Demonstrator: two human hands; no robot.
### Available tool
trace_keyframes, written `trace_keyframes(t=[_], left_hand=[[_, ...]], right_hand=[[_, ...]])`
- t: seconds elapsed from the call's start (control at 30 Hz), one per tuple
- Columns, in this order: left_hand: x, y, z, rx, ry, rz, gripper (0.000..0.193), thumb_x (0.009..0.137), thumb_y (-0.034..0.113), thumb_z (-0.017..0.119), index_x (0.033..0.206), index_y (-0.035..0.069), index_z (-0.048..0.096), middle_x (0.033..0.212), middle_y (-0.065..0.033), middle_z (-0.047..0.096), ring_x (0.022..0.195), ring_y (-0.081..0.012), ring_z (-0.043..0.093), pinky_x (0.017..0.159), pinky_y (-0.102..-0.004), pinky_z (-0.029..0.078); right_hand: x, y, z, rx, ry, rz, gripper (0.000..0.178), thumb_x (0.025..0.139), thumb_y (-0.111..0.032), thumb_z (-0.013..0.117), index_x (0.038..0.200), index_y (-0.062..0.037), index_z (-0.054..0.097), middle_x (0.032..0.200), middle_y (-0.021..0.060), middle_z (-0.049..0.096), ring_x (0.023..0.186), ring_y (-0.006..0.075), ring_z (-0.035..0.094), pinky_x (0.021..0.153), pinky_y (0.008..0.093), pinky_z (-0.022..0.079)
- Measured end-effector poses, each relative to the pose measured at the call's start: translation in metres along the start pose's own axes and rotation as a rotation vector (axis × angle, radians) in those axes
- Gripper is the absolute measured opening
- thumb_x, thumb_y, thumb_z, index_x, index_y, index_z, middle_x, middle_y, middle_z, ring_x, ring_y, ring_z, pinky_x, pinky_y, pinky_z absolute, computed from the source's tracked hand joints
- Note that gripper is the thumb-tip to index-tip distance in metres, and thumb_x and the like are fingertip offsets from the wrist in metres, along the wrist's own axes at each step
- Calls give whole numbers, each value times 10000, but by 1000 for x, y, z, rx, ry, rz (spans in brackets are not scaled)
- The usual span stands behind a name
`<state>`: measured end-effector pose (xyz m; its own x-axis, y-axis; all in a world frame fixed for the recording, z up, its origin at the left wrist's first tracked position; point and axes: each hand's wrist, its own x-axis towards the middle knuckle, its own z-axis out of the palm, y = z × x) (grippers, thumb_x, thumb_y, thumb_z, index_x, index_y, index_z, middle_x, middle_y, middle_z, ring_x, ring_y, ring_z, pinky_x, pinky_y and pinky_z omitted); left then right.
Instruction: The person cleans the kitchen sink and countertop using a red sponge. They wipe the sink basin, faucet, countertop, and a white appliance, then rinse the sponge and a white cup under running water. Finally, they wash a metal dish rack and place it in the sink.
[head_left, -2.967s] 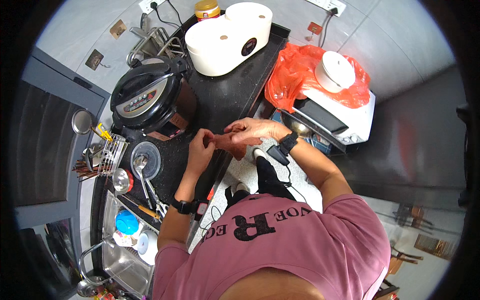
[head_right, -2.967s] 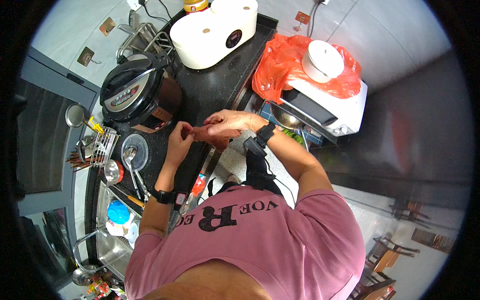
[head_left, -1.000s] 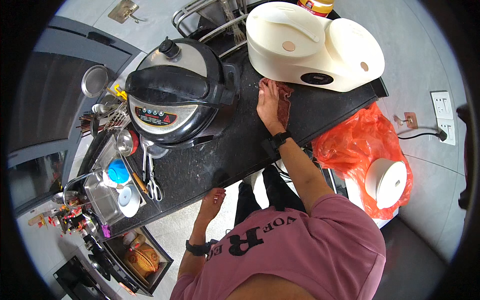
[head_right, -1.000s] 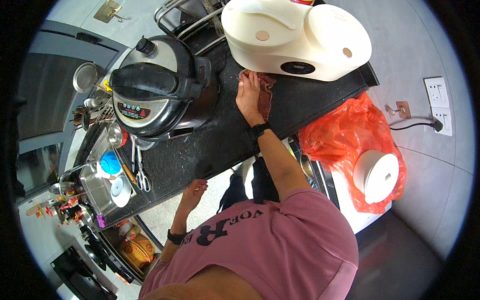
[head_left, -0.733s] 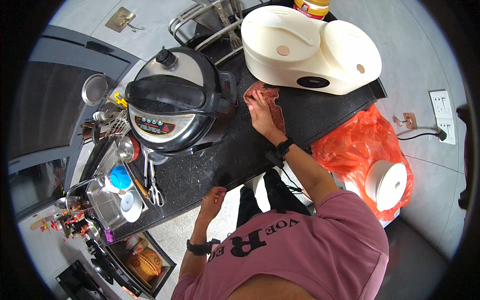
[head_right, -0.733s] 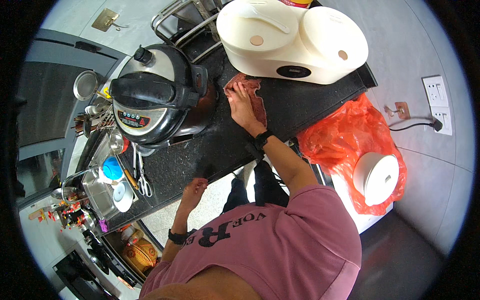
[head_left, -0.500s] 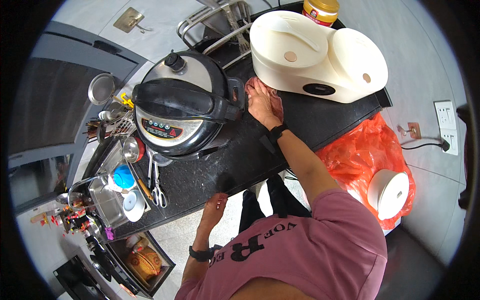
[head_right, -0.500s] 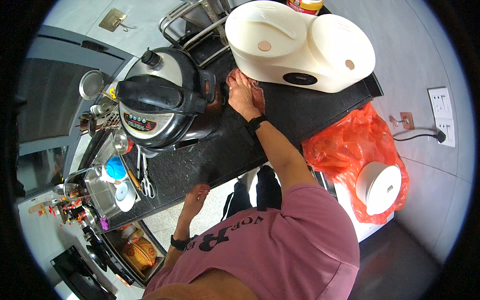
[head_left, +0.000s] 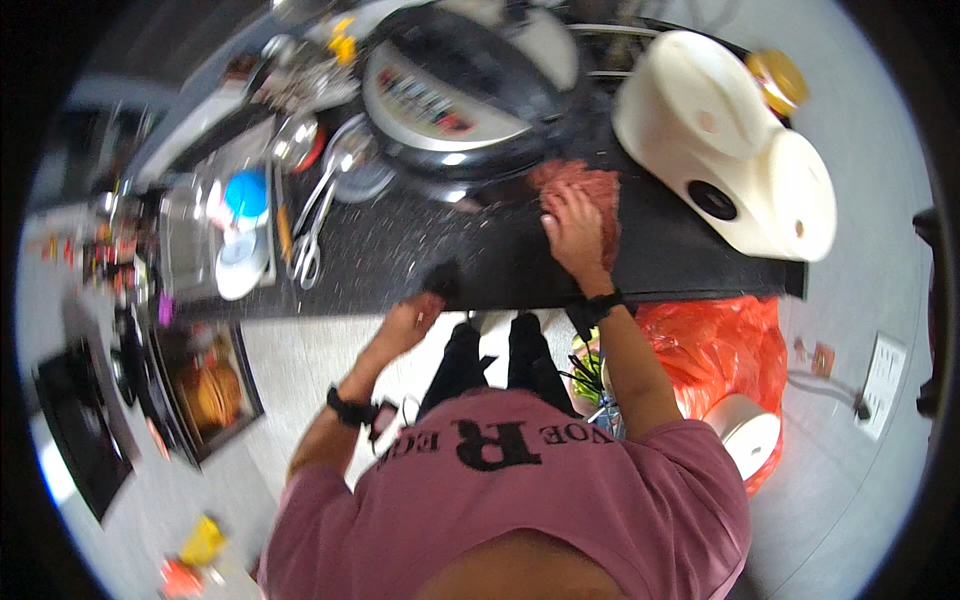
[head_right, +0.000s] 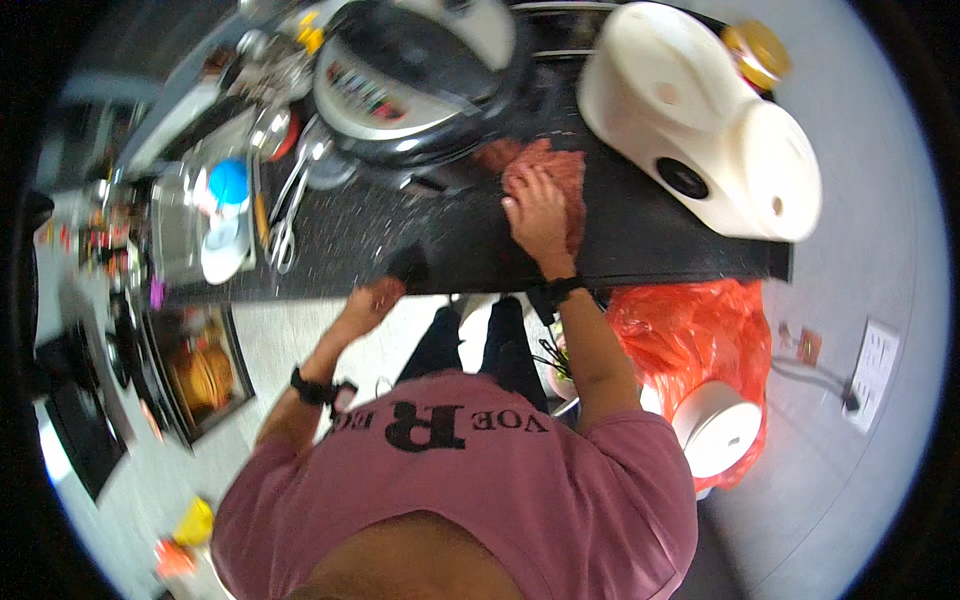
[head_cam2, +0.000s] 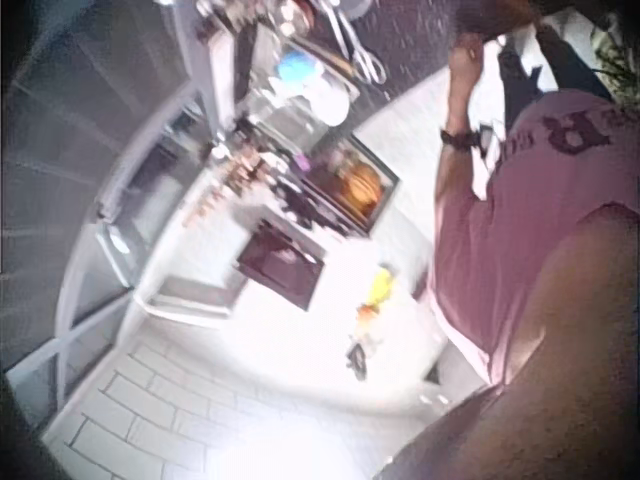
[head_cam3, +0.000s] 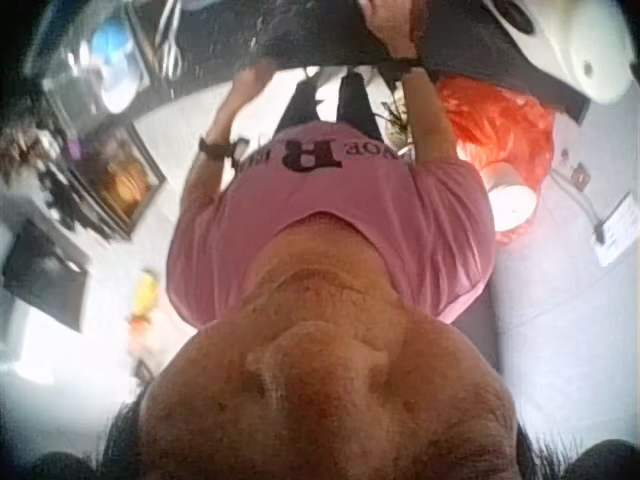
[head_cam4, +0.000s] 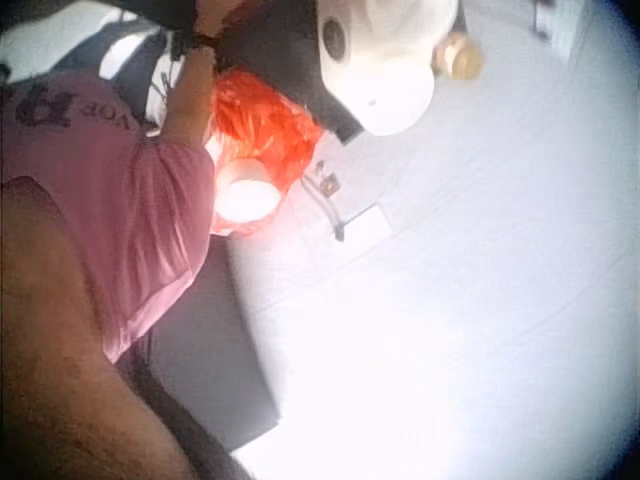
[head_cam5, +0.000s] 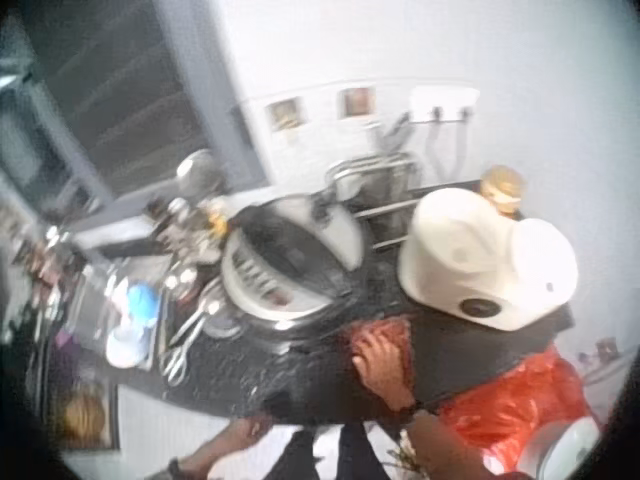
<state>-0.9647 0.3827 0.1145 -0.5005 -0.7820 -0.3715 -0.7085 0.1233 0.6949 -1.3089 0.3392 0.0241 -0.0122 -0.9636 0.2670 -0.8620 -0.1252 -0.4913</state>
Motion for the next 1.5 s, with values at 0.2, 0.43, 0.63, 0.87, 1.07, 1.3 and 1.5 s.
trace_keyframes(t=[0.2, 0.43, 0.63, 0.87, 1.07, 1.3, 1.5], left_hand=[[-8, -33, -52, -165, 213, -183, 165, 909, 104, 597, 1053, 30, 631, 901, -167, 683, 805, -275, 687, 721, -350, 530], [-13, -107, -111, -104, 474, -131, 170, 889, 79, 618, 1053, 37, 629, 988, -161, 626, 822, -295, 667, 719, -356, 540], [-1, -154, -150, -36, 540, -61, 172, 871, 65, 634, 1039, 33, 621, 977, -158, 620, 782, -302, 652, 701, -365, 533], [-24, -151, -141, -144, 362, -38, 127, 862, 25, 626, 988, 10, 629, 897, -167, 646, 784, -288, 672, 685, -351, 532], [-58, -150, -131, -173, 248, -28, 137, 883, 52, 609, 1012, 11, 627, 929, -148, 650, 813, -275, 674, 694, -347, 536], [-70, -173, -120, -224, 212, -27, 176, 893, 59, 603, 1064, 22, 622, 987, -150, 649, 850, -263, 670, 722, -336, 532], [-56, -185, -106, -212, 246, 55, 266, 883, 55, 592, 1147, 25, 608, 1035, -173, 639, 893, -301, 658, 779, -370, 532]], right_hand=[[-27, -51, 17, -32, 3, -47, 420, 955, -300, 520, 1266, -18, 541, 1429, 172, 429, 1352, 365, 350, 1116, 476, 249], [-37, -141, 67, -24, -120, -20, 513, 932, -323, 546, 1344, -25, 475, 1500, 180, 318, 1404, 375, 259, 1143, 516, 188], [-9, -209, 114, 3, -101, -7, 520, 935, -334, 535, 1327, 2, 479, 1490, 209, 328, 1401, 390, 261, 1141, 529, 179], [79, -246, 190, -32, 141, 145, 539, 933, -292, 513, 1364, 24, 448, 1475, 231, 363, 1381, 390, 310, 1131, 508, 217], [122, -238, 219, -166, 131, 324, 474, 918, -207, 487, 1319, 45, 493, 1487, 246, 343, 1381, 383, 316, 1149, 495, 206], [73, -256, 189, -41, 9, -18, 529, 906, -277, 545, 1336, 23, 479, 1465, 199, 388, 1357, 391, 339, 1110, 522, 254], [30, -310, 184, 96, -164, -139, 560, 866, -256, 597, 1339, 11, 462, 1459, 205, 384, 1362, 388, 335, 1121, 521, 234]])
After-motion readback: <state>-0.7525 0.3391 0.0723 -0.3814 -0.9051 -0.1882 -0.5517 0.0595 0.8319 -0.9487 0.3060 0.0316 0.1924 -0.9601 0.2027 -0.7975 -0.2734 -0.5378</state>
